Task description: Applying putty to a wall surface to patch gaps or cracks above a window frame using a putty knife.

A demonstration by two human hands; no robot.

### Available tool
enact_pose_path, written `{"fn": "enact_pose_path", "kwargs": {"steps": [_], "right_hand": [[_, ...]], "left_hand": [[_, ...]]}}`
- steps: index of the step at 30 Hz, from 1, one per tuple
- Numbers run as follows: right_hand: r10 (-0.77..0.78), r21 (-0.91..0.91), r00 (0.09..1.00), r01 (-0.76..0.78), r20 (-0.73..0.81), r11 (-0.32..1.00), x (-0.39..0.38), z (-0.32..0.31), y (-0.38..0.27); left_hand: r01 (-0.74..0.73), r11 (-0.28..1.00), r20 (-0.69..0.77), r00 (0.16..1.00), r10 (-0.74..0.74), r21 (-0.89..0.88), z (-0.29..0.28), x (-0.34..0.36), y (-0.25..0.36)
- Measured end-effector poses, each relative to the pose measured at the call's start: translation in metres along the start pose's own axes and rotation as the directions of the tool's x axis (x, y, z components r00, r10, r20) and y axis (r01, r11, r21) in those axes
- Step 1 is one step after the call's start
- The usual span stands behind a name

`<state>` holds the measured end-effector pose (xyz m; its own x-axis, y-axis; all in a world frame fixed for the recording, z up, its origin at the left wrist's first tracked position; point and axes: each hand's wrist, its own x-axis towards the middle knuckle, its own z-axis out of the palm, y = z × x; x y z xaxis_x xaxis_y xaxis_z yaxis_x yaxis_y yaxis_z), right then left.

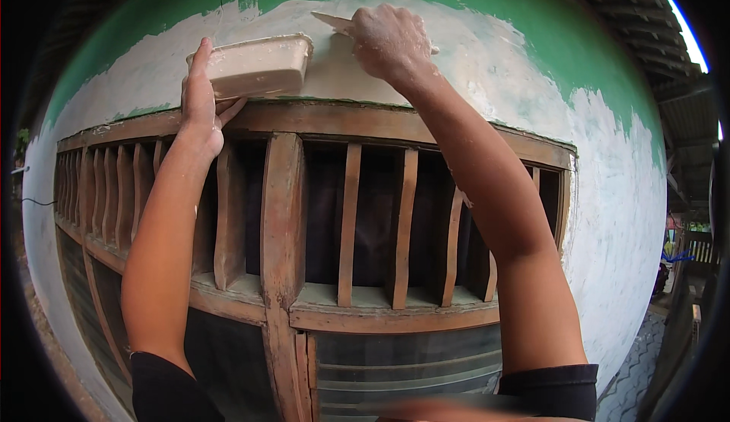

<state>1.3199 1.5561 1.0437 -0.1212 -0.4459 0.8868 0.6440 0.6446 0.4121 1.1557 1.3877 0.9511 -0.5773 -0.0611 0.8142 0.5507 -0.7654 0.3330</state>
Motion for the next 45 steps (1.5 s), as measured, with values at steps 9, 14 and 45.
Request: {"fn": "enact_pose_path", "kwargs": {"steps": [9,14,45], "right_hand": [[0.161,0.042,0.985,-0.159,-0.060,0.986,-0.037,-0.014,0.084],[0.405,-0.101,0.912,-0.398,0.058,0.912,-0.005,-0.018,0.125],[0.338,0.030,0.940,-0.340,0.046,0.940,-0.021,-0.014,0.084]], "left_hand": [[-0.017,0.999,0.016,1.000,0.016,0.033,-0.027,-0.017,0.003],[0.032,0.999,0.011,0.999,-0.032,0.013,-0.024,-0.020,-0.009],[0.012,1.000,0.127,0.992,-0.011,-0.006,-0.015,-0.051,-0.023]]}}
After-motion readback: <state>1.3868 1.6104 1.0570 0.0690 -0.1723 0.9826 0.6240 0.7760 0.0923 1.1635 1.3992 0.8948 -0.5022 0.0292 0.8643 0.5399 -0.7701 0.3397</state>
